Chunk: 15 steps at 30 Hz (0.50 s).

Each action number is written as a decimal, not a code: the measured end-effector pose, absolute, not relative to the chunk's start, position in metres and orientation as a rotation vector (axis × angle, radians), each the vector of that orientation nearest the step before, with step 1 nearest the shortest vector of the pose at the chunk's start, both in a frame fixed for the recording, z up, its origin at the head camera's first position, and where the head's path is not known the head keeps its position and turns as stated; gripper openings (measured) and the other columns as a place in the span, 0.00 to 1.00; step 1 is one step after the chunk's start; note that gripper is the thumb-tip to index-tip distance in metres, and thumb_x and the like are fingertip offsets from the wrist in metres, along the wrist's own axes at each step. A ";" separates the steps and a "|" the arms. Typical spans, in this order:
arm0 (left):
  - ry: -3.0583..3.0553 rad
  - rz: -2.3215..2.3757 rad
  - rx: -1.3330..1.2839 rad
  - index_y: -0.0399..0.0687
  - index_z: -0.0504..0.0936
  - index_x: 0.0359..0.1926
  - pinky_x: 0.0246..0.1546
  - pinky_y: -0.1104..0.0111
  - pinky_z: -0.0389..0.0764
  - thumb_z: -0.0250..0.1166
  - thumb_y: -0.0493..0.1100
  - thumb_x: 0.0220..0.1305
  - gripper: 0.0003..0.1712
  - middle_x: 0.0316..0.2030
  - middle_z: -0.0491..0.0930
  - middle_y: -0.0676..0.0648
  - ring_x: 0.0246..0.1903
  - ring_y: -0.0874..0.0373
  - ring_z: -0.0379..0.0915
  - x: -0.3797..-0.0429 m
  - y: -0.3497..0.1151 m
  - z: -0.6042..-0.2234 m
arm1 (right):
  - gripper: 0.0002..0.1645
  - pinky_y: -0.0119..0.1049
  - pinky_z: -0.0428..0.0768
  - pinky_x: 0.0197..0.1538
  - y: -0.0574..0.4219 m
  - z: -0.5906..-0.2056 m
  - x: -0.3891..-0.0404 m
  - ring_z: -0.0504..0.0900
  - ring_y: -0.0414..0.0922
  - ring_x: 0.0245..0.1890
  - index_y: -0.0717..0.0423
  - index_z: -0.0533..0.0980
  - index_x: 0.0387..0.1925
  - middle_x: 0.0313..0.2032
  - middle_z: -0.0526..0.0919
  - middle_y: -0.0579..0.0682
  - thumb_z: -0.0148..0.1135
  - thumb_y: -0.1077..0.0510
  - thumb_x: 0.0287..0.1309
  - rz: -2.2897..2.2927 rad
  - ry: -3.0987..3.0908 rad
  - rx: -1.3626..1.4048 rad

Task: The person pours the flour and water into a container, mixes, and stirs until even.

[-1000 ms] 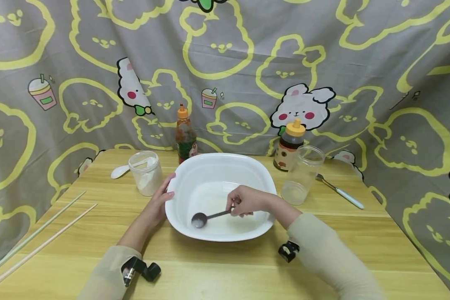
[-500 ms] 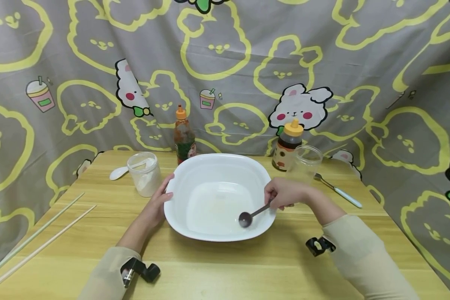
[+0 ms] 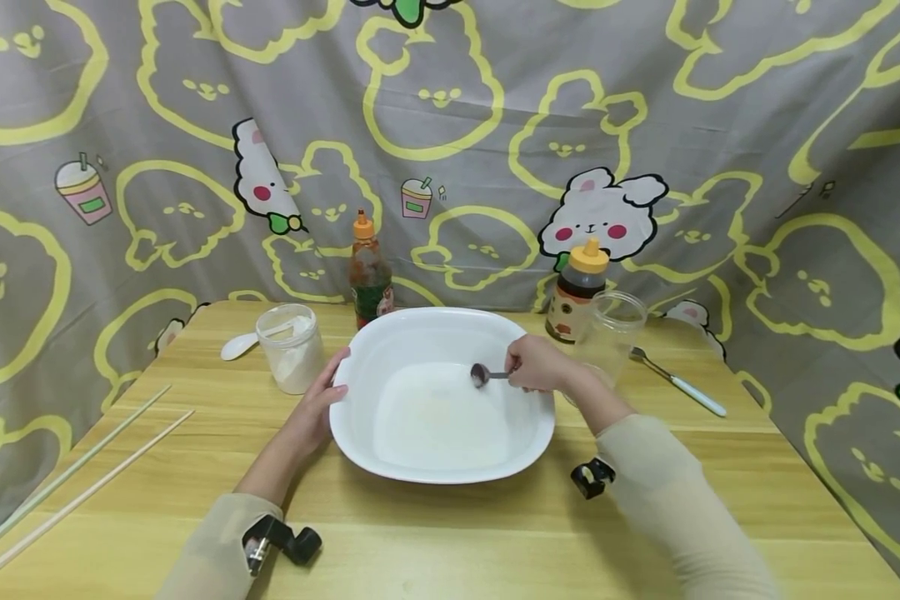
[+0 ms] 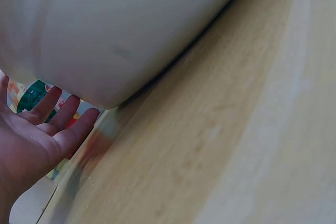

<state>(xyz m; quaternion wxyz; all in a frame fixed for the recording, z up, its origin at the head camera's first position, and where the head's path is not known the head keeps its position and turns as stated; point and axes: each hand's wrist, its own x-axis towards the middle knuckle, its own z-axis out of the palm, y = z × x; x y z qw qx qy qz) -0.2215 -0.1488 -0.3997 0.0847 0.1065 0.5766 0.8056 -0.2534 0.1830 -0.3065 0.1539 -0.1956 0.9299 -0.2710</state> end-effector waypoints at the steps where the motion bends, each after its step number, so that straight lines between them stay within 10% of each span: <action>1: 1.719 2.404 0.316 0.55 0.51 0.64 0.40 0.61 0.71 0.50 0.37 0.55 0.35 0.59 0.51 0.39 0.53 0.37 0.51 -0.221 -0.149 -0.400 | 0.05 0.31 0.65 0.16 0.179 -0.311 -0.255 0.66 0.41 0.13 0.63 0.72 0.28 0.15 0.71 0.49 0.55 0.68 0.45 -0.825 2.654 -0.555; 15: 1.733 2.396 0.322 0.56 0.51 0.64 0.40 0.61 0.71 0.50 0.37 0.55 0.34 0.58 0.52 0.38 0.52 0.38 0.55 -0.221 -0.149 -0.400 | 0.04 0.27 0.61 0.14 0.167 -0.326 -0.241 0.62 0.38 0.09 0.63 0.75 0.29 0.12 0.70 0.48 0.56 0.68 0.47 -1.006 2.223 -0.859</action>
